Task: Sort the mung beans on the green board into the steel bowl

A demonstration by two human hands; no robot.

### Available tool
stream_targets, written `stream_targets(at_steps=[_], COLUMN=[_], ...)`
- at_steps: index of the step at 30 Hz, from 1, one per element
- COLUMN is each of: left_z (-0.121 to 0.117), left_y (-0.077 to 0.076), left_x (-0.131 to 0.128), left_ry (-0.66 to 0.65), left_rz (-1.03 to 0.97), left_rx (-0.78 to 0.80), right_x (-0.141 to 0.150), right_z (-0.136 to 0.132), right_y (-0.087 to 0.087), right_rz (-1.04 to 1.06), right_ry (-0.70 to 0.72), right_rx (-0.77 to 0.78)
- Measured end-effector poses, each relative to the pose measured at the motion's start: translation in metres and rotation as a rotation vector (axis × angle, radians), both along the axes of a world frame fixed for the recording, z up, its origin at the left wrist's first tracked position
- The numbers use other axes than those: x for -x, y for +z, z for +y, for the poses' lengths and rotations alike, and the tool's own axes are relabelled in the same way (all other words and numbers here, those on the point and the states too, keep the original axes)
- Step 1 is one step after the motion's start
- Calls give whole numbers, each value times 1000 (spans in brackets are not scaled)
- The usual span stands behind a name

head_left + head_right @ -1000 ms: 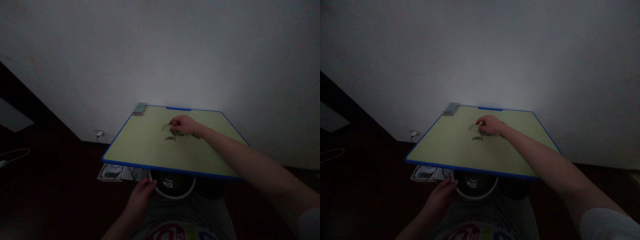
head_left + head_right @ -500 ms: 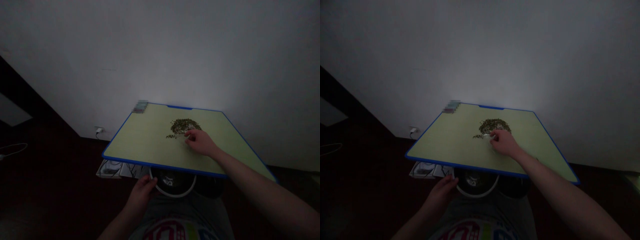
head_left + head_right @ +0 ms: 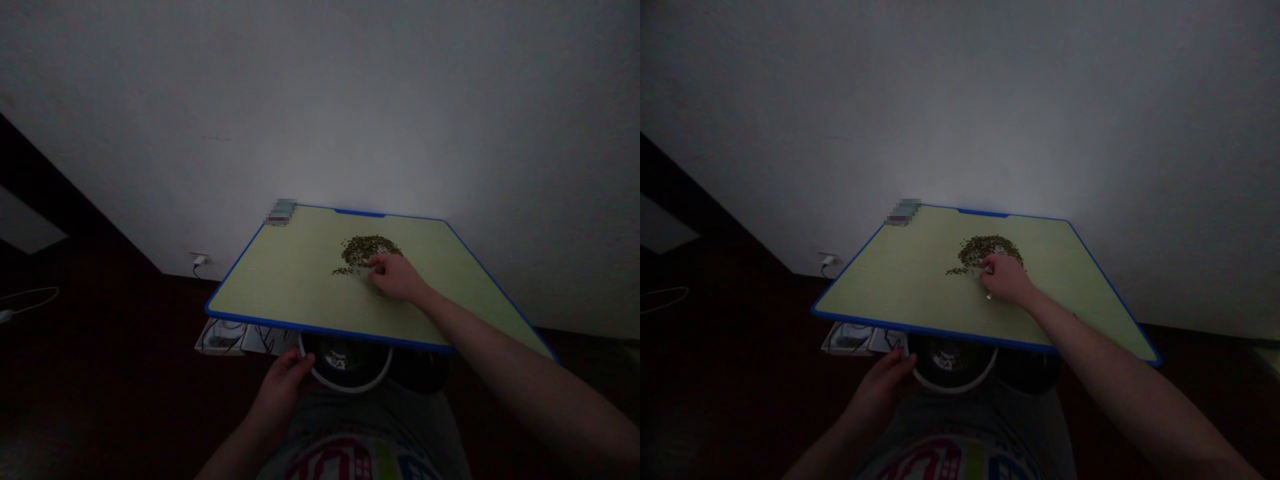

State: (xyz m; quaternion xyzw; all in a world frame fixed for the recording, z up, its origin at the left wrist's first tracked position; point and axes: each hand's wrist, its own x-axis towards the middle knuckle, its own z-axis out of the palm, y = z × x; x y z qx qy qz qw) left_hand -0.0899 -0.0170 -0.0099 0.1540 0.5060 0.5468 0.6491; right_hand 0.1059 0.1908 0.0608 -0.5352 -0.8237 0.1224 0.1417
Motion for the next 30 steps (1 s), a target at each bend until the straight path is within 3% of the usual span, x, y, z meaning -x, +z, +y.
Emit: stream_targets(at_steps=[11, 30], left_z=[1, 1], left_y=[1, 7], left_x=[-1, -2], left_ry=[46, 61], left_rz=[25, 21], left_rx=[10, 21], right_x=[6, 14], right_z=[17, 8], right_y=[-3, -2], right_rz=[12, 38], right_ry=[34, 71], right_rx=[25, 46])
